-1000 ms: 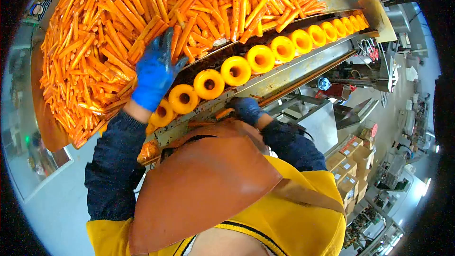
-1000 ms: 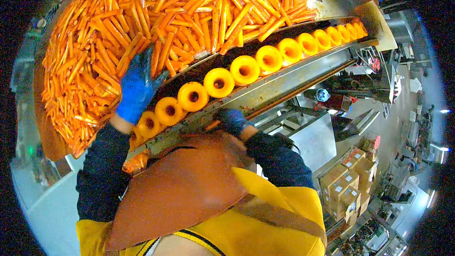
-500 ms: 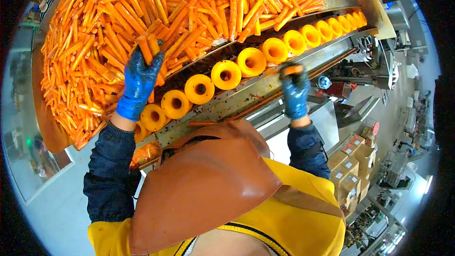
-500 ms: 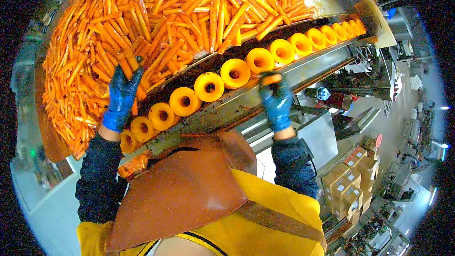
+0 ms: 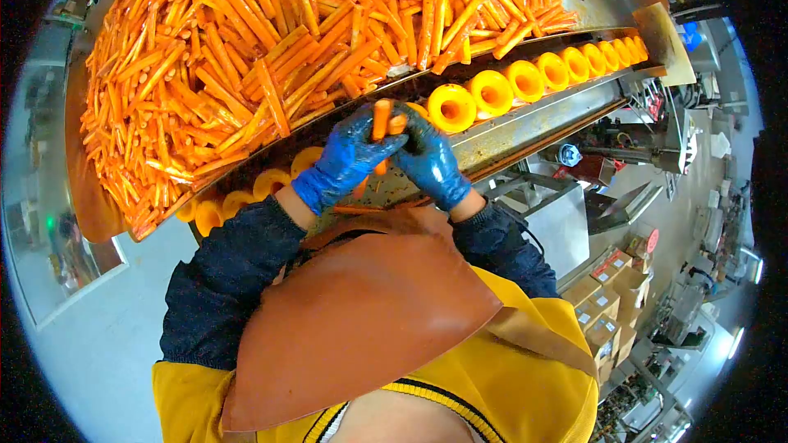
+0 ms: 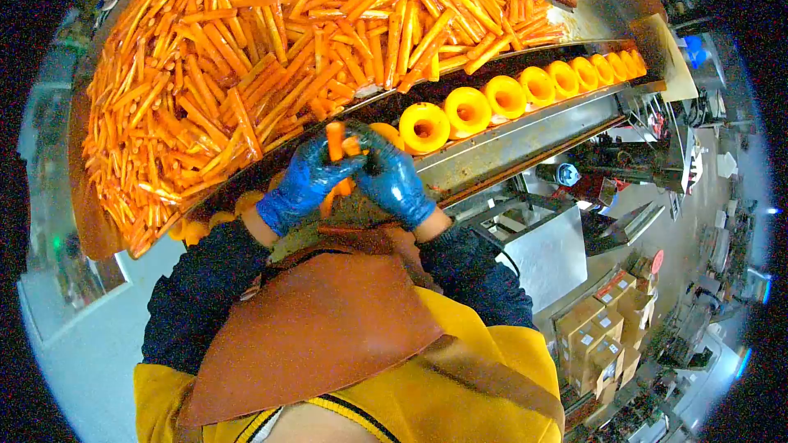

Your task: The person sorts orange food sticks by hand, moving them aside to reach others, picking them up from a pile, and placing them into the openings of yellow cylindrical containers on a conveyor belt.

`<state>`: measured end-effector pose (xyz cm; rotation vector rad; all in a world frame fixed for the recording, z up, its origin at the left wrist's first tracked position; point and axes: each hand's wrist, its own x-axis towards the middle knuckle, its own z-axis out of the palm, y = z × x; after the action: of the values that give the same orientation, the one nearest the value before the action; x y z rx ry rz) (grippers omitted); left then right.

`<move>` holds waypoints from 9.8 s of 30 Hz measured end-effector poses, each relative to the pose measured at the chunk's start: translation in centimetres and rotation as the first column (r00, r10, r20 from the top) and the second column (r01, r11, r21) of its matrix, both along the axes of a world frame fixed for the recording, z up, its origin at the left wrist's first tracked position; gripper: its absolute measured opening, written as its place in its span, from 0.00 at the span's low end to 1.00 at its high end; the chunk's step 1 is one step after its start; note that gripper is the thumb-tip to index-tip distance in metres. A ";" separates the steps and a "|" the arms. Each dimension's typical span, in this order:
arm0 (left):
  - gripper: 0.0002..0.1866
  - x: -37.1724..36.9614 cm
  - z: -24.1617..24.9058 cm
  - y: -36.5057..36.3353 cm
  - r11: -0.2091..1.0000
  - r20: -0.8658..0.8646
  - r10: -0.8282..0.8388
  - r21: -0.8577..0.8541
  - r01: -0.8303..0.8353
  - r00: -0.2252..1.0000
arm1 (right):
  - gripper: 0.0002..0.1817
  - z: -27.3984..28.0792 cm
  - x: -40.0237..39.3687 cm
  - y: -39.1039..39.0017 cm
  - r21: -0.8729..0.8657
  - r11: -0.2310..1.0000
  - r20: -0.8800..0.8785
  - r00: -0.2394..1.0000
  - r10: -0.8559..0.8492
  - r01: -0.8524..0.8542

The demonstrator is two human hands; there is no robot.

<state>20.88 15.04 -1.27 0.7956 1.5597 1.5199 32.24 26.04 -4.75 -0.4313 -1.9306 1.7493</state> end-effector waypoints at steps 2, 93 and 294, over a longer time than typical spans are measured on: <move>0.13 0.0 0.2 0.2 1.000 -0.119 0.028 0.014 -0.027 0.992 | 0.20 -1.2 0.5 1.0 0.011 0.999 0.089 0.995 -0.041 0.040; 0.17 -3.3 4.9 -15.9 0.949 -0.592 0.241 -0.022 -0.314 0.769 | 0.18 2.7 -1.1 -1.2 0.551 0.829 0.241 0.969 -0.053 -0.091; 0.13 -15.5 -3.4 -27.6 0.803 -0.967 0.112 0.225 -0.552 -0.230 | 0.21 1.7 -9.0 -18.3 0.010 0.958 -0.001 0.958 0.286 -0.286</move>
<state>5.34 -12.54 -4.63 1.6185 3.4020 0.6020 23.26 7.78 -3.03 -0.1497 -2.0828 1.9138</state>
